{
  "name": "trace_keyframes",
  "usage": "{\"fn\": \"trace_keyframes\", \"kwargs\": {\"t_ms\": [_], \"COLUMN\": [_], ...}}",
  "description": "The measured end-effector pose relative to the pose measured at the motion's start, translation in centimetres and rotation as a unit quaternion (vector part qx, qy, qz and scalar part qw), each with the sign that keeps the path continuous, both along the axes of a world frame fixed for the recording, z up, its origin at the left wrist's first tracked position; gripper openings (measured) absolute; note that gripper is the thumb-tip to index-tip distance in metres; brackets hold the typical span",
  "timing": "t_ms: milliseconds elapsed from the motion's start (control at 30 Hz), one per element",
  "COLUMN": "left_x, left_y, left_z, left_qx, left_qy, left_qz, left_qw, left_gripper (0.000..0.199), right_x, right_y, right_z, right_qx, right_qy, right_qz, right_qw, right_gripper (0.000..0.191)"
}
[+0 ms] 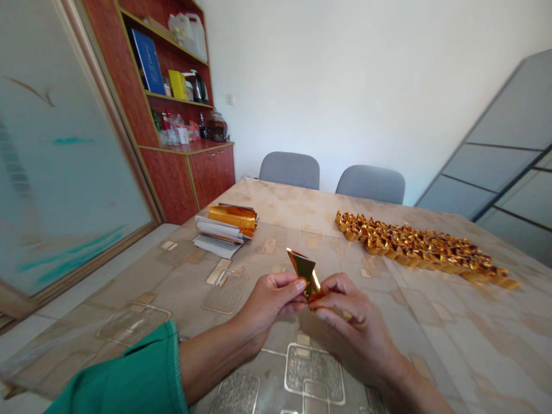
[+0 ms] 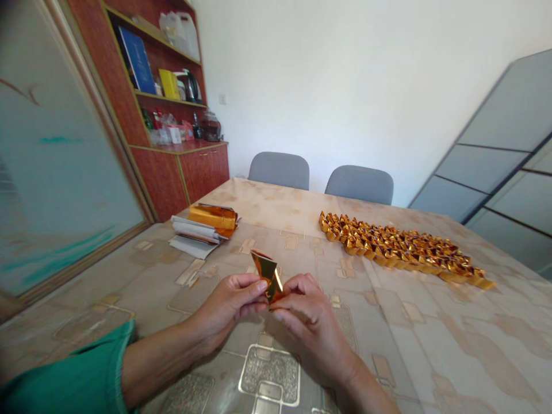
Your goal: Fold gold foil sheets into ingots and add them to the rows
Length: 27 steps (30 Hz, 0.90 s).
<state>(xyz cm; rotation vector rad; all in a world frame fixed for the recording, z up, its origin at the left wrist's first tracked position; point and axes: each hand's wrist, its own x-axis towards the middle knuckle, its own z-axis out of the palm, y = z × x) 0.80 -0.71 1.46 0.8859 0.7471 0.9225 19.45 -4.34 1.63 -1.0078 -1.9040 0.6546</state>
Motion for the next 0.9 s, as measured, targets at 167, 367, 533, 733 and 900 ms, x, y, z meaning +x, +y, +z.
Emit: {"fn": "trace_keyframes", "kwargs": {"t_ms": [167,367,533,733,900], "left_x": [0.3,0.6,0.6,0.6,0.6], "left_y": [-0.6,-0.9,-0.8,-0.9,-1.1], "left_z": [0.0,-0.3,-0.4,-0.4,-0.3], "left_qx": [0.038,0.027,0.04,0.049,0.012], "left_qy": [0.013,0.023,0.038,0.049,0.024], "left_qz": [0.001,0.008,0.012,-0.012,-0.013], "left_qw": [0.999,0.999,0.998,0.998,1.0], "left_gripper": [0.027,0.026,0.026,0.029,0.029], "right_x": [-0.8,-1.3,-1.4,-1.3,-1.3], "right_y": [-0.1,0.0,-0.1,-0.3,-0.3], "right_z": [-0.6,-0.9,-0.9,-0.9,-0.8], "right_qx": [-0.077,-0.079,-0.05,-0.018,-0.006], "right_qy": [0.106,0.085,0.053,0.019,0.017], "right_qz": [-0.09,-0.14,-0.152,-0.154,-0.137], "right_qw": [0.987,0.983,0.986,0.988,0.99], "right_gripper": [0.02,0.023,0.023,0.022,0.021]}}
